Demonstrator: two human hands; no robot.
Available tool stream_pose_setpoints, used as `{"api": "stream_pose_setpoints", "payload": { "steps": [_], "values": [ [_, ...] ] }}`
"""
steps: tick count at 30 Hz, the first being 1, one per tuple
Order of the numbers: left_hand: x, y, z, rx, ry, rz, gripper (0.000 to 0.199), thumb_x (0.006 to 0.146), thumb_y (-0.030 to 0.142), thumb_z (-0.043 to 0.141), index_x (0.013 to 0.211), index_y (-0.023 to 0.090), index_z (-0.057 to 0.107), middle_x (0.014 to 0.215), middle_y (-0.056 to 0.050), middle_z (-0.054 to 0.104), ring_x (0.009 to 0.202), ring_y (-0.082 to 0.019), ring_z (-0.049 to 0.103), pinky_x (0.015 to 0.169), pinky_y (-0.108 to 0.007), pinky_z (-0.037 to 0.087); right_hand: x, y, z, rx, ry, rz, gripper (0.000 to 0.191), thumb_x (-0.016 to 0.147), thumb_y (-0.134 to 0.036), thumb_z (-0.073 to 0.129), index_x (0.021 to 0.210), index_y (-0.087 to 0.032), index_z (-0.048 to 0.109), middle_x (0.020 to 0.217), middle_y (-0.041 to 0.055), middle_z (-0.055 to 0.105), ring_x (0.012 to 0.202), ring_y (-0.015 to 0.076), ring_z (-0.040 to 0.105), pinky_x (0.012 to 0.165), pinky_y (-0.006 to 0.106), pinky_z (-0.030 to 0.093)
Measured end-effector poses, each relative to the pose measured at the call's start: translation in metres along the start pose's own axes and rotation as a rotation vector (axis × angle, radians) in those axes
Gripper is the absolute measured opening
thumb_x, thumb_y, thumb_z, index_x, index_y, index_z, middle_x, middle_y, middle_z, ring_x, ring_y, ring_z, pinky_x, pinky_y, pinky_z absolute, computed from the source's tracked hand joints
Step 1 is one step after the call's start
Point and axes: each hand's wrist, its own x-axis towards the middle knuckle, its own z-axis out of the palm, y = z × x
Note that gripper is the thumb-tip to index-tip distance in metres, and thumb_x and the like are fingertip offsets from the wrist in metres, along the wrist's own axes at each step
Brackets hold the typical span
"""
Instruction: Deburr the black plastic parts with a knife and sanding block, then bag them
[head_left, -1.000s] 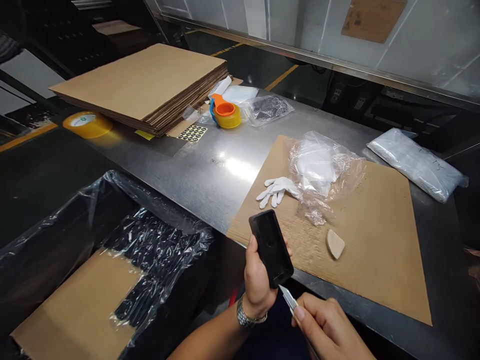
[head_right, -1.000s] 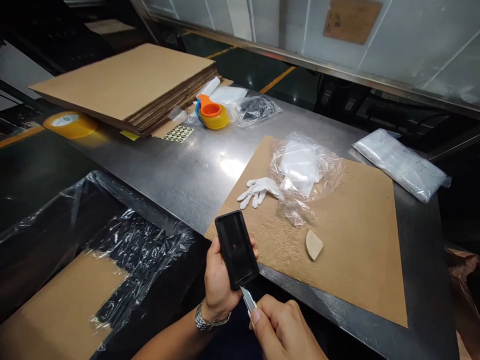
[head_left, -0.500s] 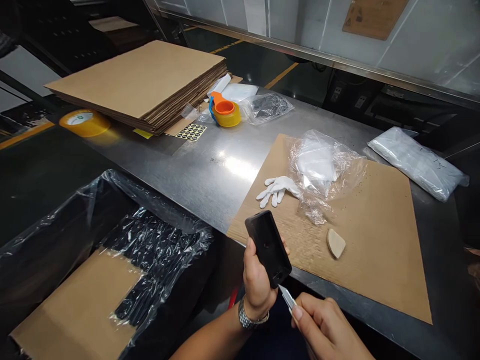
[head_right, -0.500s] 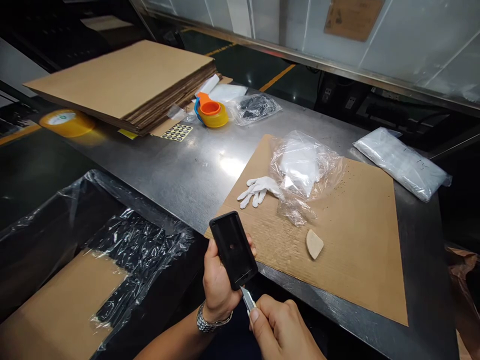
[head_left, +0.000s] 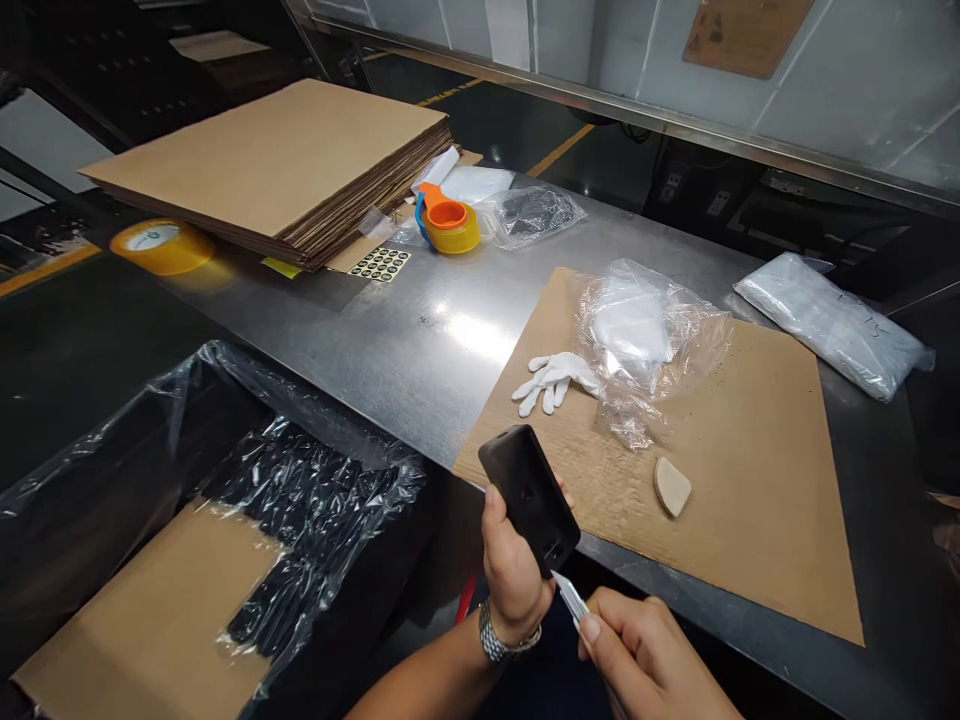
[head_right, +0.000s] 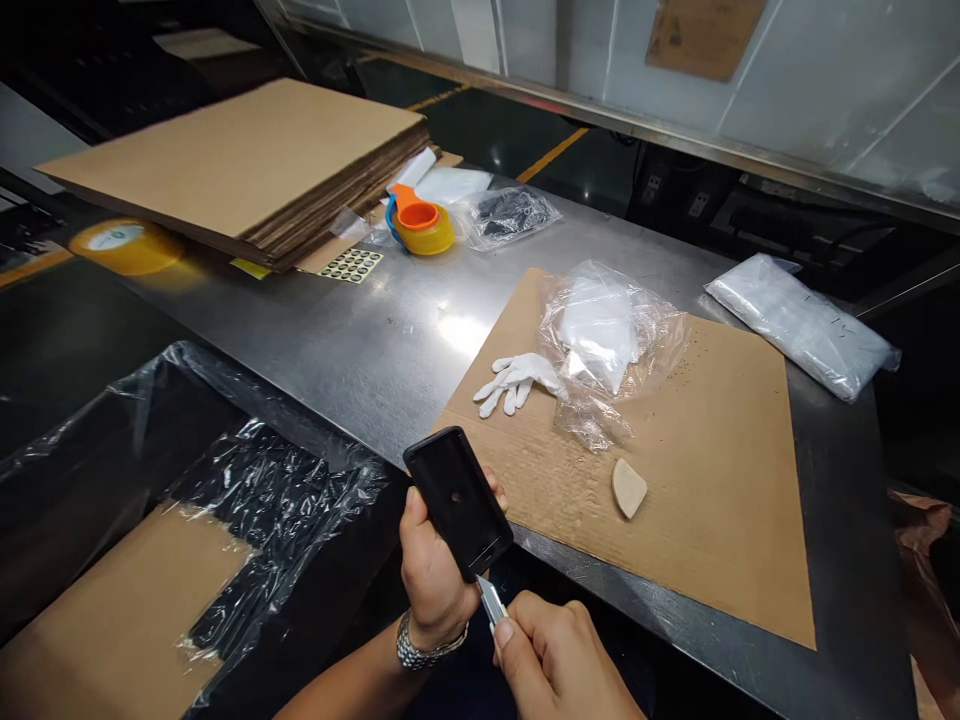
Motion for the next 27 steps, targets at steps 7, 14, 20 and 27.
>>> {"api": "stream_pose_setpoints", "payload": {
  "steps": [7, 14, 20, 27],
  "values": [
    [-0.001, -0.002, 0.0, -0.039, 0.041, 0.082, 0.051, 0.076, 0.058, 0.042, 0.077, 0.013, 0.065, 0.066, -0.005, 0.063, 0.059, -0.015, 0.058, 0.054, -0.023, 0.047, 0.002, 0.003, 0.002, 0.069, -0.023, 0.035, 0.045, 0.088, -0.054, 0.027, 0.066, -0.018, 0.044, 0.043, -0.0078, 0.031, 0.037, 0.0056, 0.033, 0.039, 0.018, 0.024],
    [-0.001, -0.001, 0.003, -0.142, 0.037, 0.229, 0.041, 0.072, 0.058, 0.047, 0.082, 0.021, 0.062, 0.069, -0.001, 0.061, 0.059, -0.014, 0.056, 0.054, -0.024, 0.047, -0.01, 0.006, -0.004, -0.496, 0.296, -0.284, 0.022, 0.089, -0.024, 0.039, 0.074, -0.017, 0.053, 0.049, -0.0054, 0.044, 0.041, 0.0071, 0.042, 0.042, 0.02, 0.029],
    [-0.002, 0.0, 0.003, -0.132, 0.029, 0.327, 0.043, 0.072, 0.059, 0.044, 0.08, 0.02, 0.061, 0.069, -0.001, 0.058, 0.062, -0.014, 0.054, 0.057, -0.024, 0.046, -0.007, 0.01, 0.008, -1.164, 0.746, -0.764, 0.014, 0.079, -0.005, 0.053, 0.089, -0.006, 0.063, 0.043, -0.0057, 0.045, 0.034, 0.007, 0.042, 0.039, 0.025, 0.026],
    [-0.003, 0.002, 0.002, -0.123, 0.039, 0.376, 0.041, 0.075, 0.056, 0.038, 0.084, 0.023, 0.06, 0.07, -0.001, 0.057, 0.064, -0.015, 0.052, 0.06, -0.026, 0.045, -0.007, 0.002, 0.01, -1.244, 0.728, -0.741, 0.022, 0.086, -0.005, 0.044, 0.088, -0.008, 0.065, 0.04, -0.0053, 0.042, 0.035, 0.0053, 0.039, 0.039, 0.024, 0.025]
  ]
}}
